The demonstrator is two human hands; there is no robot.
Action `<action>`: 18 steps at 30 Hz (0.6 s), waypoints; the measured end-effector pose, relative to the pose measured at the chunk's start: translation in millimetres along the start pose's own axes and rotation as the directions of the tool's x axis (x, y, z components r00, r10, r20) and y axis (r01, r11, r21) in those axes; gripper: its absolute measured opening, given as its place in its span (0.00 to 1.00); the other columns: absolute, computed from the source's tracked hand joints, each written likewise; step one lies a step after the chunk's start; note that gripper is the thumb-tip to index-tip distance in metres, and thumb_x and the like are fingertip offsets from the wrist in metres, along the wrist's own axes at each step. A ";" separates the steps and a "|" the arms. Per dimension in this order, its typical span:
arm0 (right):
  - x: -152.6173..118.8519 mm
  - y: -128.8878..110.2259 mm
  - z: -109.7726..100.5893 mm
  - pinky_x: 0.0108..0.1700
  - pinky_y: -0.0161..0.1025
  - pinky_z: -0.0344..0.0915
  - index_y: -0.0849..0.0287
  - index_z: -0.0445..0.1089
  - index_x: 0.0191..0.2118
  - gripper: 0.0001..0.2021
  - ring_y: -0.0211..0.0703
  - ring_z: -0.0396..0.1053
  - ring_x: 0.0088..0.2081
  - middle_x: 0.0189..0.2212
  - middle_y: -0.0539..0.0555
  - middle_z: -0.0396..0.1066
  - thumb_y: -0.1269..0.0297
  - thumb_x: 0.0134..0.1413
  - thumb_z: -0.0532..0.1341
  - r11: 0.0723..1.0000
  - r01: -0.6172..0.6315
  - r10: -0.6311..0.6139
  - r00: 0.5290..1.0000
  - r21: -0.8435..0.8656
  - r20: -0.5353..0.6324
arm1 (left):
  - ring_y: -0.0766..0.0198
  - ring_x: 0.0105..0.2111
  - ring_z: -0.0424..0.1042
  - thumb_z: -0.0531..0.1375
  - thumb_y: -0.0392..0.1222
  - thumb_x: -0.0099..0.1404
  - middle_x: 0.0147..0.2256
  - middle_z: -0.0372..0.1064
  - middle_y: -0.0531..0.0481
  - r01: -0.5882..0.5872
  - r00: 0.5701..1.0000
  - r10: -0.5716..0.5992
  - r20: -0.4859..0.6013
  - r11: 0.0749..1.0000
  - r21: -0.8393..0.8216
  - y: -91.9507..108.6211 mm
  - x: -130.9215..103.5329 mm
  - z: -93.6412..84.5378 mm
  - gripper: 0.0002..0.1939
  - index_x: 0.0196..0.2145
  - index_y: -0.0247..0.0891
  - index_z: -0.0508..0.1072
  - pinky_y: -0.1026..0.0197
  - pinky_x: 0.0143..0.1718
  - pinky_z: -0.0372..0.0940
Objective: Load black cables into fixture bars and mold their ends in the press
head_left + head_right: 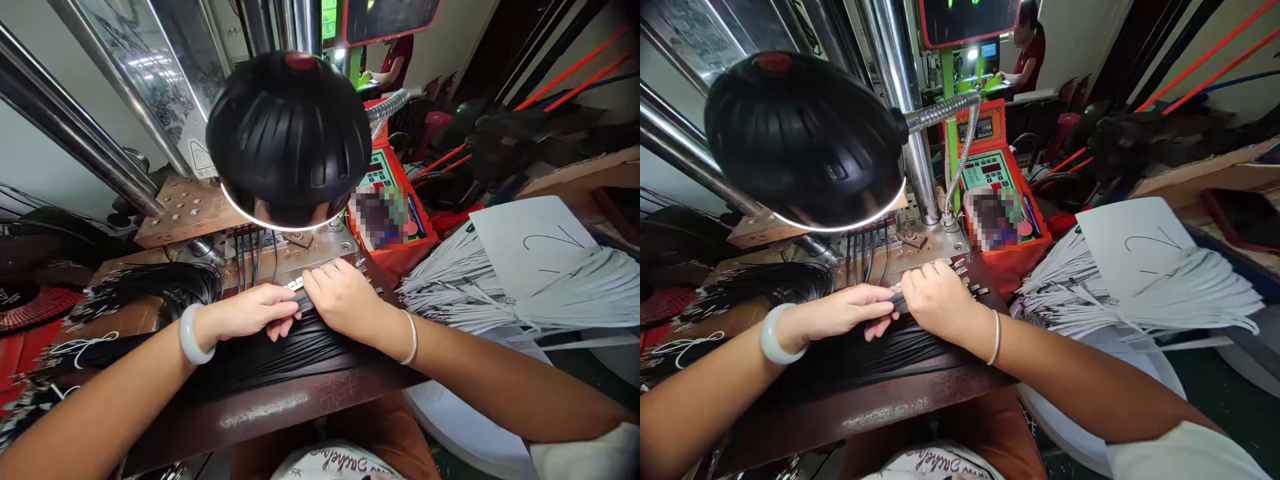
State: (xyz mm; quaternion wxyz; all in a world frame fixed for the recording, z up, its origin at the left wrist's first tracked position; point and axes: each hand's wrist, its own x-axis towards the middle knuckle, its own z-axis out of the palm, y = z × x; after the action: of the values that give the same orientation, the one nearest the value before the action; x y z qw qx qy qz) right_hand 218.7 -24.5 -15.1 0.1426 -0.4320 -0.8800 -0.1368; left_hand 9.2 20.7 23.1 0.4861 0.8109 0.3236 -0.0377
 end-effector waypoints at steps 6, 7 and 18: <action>20.8 11.0 7.6 0.47 0.44 0.64 0.66 0.68 0.51 0.17 0.47 0.68 0.45 0.46 0.62 0.72 0.75 0.60 0.49 0.910 0.096 -0.051 0.991 0.404 -0.120 | 0.54 0.55 0.70 0.56 0.40 0.69 0.56 0.69 0.43 -0.226 0.621 0.709 -0.334 0.570 0.790 -27.4 -11.9 -19.4 0.14 0.51 0.42 0.73 0.51 0.56 0.68; 28.0 11.4 10.5 0.49 0.41 0.64 0.63 0.68 0.51 0.17 0.45 0.67 0.47 0.47 0.59 0.71 0.76 0.60 0.50 0.852 0.162 -0.125 0.986 0.497 -0.107 | 0.54 0.57 0.68 0.58 0.39 0.68 0.56 0.69 0.45 -0.319 0.581 0.781 -0.229 0.477 0.819 -24.7 -9.2 -19.1 0.14 0.51 0.44 0.74 0.50 0.58 0.66; 21.7 32.5 31.4 0.51 0.49 0.59 0.60 0.73 0.47 0.11 0.51 0.63 0.47 0.42 0.60 0.68 0.69 0.60 0.58 0.897 -0.114 -0.049 0.936 0.428 0.350 | 0.58 0.41 0.77 0.60 0.46 0.67 0.39 0.78 0.46 -0.224 0.582 0.266 -0.769 0.961 0.164 -21.2 -2.1 -16.2 0.11 0.39 0.38 0.78 0.57 0.46 0.72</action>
State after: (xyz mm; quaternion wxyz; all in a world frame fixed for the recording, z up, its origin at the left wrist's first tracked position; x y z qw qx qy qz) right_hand 227.8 21.8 -32.2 0.0795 -0.4206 -0.8915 0.1483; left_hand -8.5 39.6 16.2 0.2763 0.7938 0.3869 0.3793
